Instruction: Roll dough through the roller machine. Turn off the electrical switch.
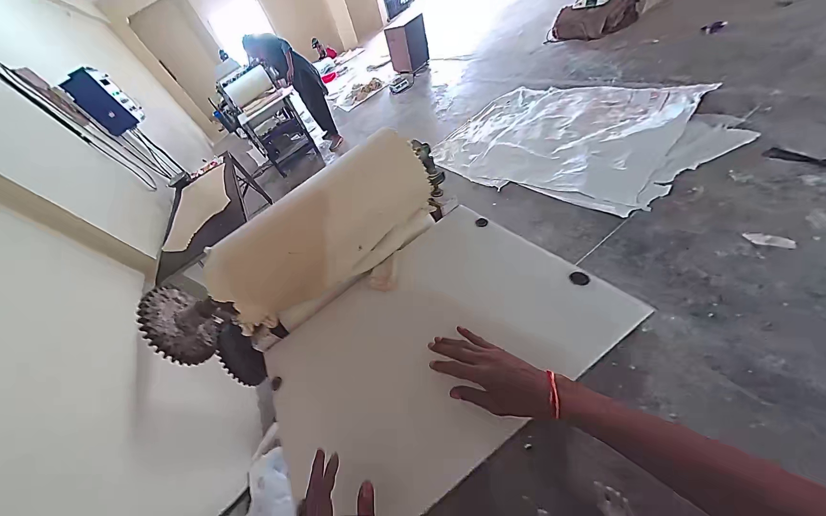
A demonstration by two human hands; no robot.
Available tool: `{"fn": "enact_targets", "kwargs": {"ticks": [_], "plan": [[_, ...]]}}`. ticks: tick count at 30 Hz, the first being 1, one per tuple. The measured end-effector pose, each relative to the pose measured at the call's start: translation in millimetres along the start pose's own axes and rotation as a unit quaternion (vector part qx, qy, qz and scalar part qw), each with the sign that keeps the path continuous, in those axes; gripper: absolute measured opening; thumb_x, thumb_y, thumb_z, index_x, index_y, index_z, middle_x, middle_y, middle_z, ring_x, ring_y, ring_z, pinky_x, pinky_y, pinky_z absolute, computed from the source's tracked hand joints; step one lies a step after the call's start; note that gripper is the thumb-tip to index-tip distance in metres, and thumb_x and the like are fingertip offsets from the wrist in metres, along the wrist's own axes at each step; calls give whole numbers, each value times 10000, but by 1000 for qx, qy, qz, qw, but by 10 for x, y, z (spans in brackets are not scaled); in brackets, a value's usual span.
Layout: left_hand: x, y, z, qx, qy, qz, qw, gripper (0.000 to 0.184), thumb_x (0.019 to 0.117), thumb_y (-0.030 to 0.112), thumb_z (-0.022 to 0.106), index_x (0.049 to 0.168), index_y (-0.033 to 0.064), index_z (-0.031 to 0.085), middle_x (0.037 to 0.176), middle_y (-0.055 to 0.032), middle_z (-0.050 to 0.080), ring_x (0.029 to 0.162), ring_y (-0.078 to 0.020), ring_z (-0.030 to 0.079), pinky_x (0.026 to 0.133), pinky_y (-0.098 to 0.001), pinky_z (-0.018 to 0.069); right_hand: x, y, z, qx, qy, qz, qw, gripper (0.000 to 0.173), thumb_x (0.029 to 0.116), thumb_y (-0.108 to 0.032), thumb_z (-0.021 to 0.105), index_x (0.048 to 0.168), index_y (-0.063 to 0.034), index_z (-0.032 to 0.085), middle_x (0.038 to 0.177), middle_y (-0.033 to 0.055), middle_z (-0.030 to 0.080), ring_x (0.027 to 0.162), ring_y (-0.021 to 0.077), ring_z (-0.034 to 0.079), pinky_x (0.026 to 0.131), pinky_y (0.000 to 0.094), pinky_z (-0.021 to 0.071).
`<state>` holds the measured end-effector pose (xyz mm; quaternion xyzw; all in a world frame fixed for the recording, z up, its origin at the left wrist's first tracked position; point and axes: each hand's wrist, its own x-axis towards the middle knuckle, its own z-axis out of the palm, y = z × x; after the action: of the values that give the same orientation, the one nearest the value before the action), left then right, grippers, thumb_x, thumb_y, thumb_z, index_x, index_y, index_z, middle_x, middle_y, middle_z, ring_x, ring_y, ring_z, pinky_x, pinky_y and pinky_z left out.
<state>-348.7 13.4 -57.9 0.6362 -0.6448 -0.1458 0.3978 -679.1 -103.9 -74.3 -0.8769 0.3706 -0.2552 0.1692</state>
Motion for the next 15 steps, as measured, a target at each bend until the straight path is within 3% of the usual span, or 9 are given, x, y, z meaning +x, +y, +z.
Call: {"fn": "enact_targets", "kwargs": {"ticks": [3,4,6,7,9,11,15], "plan": [[-23,553,778,-29,5,-12,999,580,932,240,688,1329,-158,545,1485,-384,421,1399,-475,439,1152,-536,386,-595,458,-468,-20,49,27,998,397,1019,-358,596,1352,-152,665,1481,122,574,1413,334,501,1168,652,323],[-38,669,990,-16,2,-29,999,600,939,280,677,1348,-139,543,1492,-366,429,1404,-485,426,1160,-582,351,-776,575,-578,-23,58,34,998,388,1011,-351,604,1337,-153,675,1469,121,585,1400,341,515,1155,661,337],[-43,821,1356,67,-4,-52,996,654,969,424,584,1379,-85,558,1503,-328,446,1441,-533,346,1154,-752,150,-1080,792,-759,-31,78,40,996,376,984,-341,623,1304,-159,698,1443,115,609,1372,348,543,1124,671,374],[-24,858,1494,132,3,-50,990,667,980,495,524,1374,-39,594,1504,-302,466,1446,-541,337,1124,-805,103,-1202,892,-843,-34,84,43,995,377,977,-346,625,1297,-162,703,1439,112,613,1366,346,550,1118,668,384],[-17,845,1653,222,31,-47,973,645,1002,552,443,1332,43,661,1495,-248,508,1434,-511,385,1108,-821,133,-1426,1055,-982,-29,86,46,995,377,983,-362,617,1294,-170,706,1437,100,616,1369,325,552,1131,634,394],[-35,764,1668,222,52,-48,972,592,1040,476,393,1298,23,673,1469,-229,543,1429,-472,418,1140,-778,155,-1586,1206,-1048,-1,108,36,994,359,989,-367,614,1276,-177,719,1425,92,628,1363,286,562,1149,564,414],[-128,658,1693,219,105,-37,969,530,1061,420,382,1223,30,703,1365,-187,640,1364,-407,523,1151,-692,277,-1734,1394,-1303,127,136,42,982,302,1009,-288,637,1267,-153,719,1408,74,638,1338,154,576,1114,320,491]]}}
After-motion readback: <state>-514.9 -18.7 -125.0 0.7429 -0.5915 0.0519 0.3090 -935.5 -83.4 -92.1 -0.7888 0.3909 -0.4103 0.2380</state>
